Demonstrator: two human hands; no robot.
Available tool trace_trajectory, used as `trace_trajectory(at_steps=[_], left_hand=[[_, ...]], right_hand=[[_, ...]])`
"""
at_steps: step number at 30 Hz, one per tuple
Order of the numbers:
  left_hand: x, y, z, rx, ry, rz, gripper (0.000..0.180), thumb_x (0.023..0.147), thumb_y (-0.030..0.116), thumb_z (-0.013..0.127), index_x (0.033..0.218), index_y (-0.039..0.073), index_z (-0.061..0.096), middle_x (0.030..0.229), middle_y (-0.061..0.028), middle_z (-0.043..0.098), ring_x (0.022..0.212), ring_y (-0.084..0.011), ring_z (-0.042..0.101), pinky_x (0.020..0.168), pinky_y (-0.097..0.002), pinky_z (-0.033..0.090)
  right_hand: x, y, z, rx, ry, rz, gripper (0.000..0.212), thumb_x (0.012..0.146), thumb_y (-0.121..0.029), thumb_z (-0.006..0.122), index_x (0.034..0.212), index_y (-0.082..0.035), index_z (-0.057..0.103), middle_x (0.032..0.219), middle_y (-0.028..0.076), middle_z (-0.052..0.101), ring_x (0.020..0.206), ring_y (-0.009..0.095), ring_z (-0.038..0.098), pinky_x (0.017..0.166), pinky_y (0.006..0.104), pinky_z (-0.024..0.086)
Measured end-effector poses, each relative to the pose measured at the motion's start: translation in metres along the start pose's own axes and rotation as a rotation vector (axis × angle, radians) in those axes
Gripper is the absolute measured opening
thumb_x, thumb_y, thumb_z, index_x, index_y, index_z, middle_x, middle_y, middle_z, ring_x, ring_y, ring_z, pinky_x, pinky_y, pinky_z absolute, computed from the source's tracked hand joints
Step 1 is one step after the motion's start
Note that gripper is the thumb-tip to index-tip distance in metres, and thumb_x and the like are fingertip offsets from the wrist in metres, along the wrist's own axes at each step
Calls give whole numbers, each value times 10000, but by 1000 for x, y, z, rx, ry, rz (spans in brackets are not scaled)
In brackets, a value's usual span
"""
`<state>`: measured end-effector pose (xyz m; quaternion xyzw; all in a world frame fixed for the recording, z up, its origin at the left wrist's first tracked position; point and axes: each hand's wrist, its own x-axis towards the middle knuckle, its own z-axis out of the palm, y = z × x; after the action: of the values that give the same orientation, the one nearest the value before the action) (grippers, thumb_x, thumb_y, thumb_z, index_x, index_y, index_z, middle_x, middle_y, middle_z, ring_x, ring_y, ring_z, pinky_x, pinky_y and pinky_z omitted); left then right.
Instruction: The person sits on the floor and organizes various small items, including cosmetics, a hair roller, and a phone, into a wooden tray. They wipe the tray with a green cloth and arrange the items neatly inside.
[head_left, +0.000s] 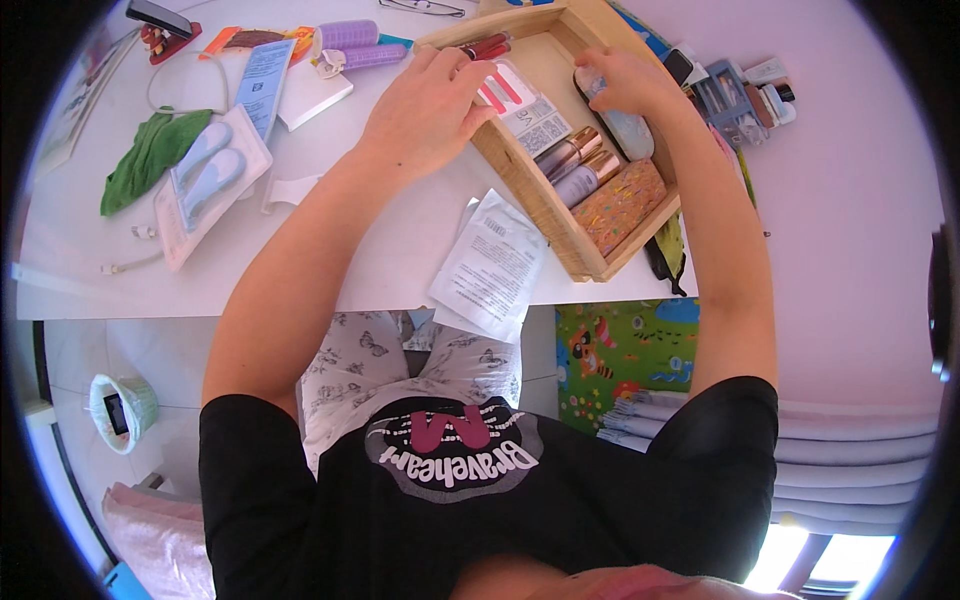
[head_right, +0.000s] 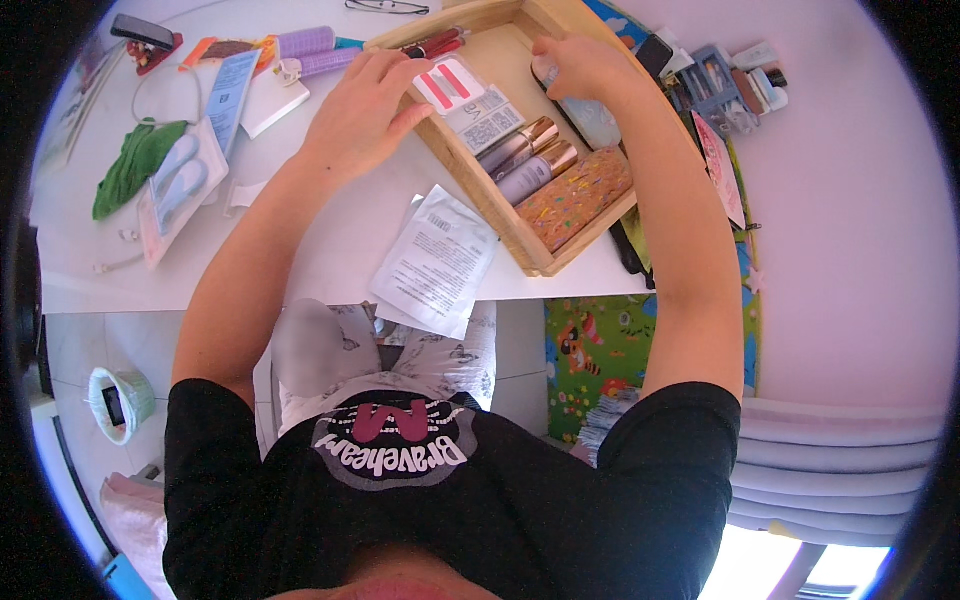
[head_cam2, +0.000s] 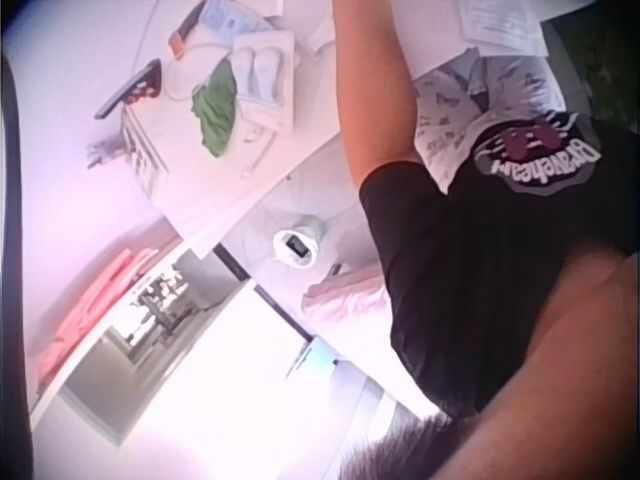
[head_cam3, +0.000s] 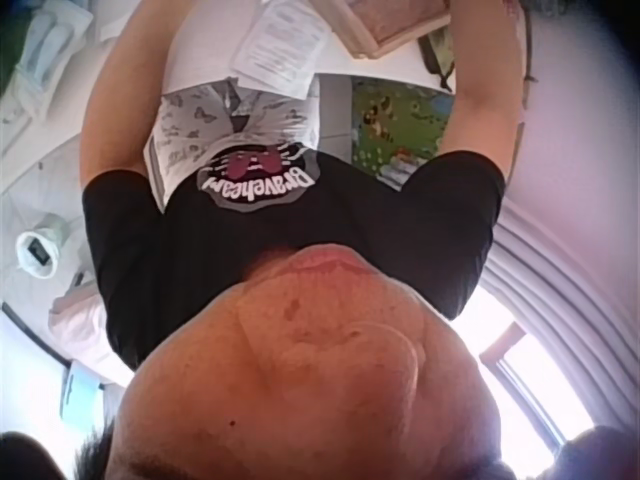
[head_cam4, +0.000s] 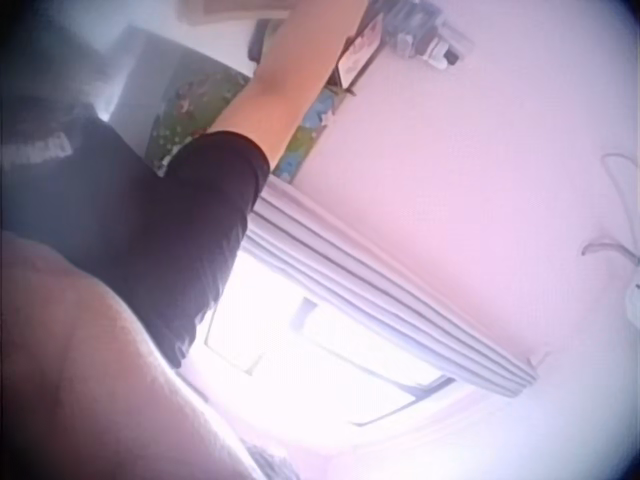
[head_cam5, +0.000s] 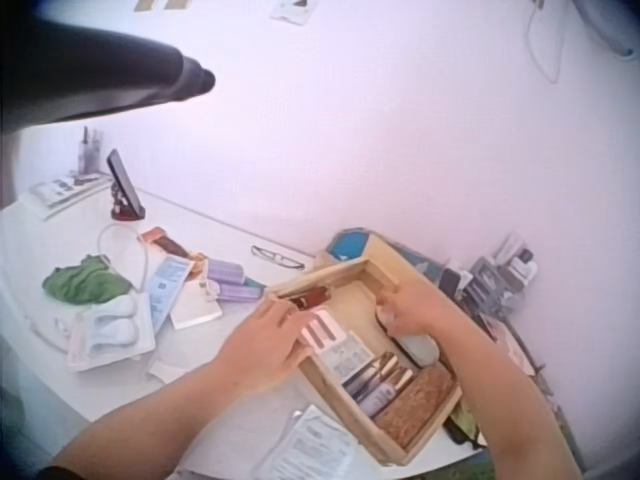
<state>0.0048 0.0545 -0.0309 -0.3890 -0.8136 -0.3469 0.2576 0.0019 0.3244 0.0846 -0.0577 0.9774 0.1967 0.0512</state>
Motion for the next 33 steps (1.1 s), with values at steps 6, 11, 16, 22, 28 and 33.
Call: trace_trajectory(at_steps=[6,11,16,22,28,33], left_hand=[[0,-3,4,24,25,44,353,859,216,654,1182,102,566,1084,-80,568,1064,-293,503,916,-378,458],[0,-2,4,19,35,61,345,854,205,661,1164,83,571,1062,-83,574,1050,-294,503,915,-375,454],[0,-2,5,19,38,75,332,839,186,674,1137,75,578,1058,-88,574,1043,-296,502,911,-375,454],[0,-4,4,-6,46,67,325,826,175,680,1117,69,582,1050,-89,574,1046,-298,496,908,-379,452],[0,-5,6,8,56,93,313,828,179,679,1109,70,592,1050,-92,572,1042,-300,497,904,-377,452],[0,-3,3,9,38,87,311,828,179,678,1103,61,592,1047,-91,572,1043,-299,497,904,-376,451]], right_hand=[[2,-11,1,-37,-127,85,648,723,-180,698,1333,-199,480,1198,149,607,1110,323,574,895,407,481],[-1,-17,1,-25,-99,103,644,733,-197,682,1345,-215,485,1203,137,618,1117,311,577,899,405,486],[6,-4,14,266,91,36,619,715,-222,688,1316,-210,539,1207,152,618,1123,307,579,924,394,477],[18,-9,22,436,86,7,597,740,-296,721,1305,-183,563,1222,155,605,1131,304,567,935,387,458],[13,-4,35,575,81,-24,566,778,-256,720,1317,-191,558,1259,129,595,1168,259,547,969,353,436],[2,-14,38,684,53,-59,536,821,-209,697,1336,-191,547,1288,110,584,1158,227,544,982,335,422]])
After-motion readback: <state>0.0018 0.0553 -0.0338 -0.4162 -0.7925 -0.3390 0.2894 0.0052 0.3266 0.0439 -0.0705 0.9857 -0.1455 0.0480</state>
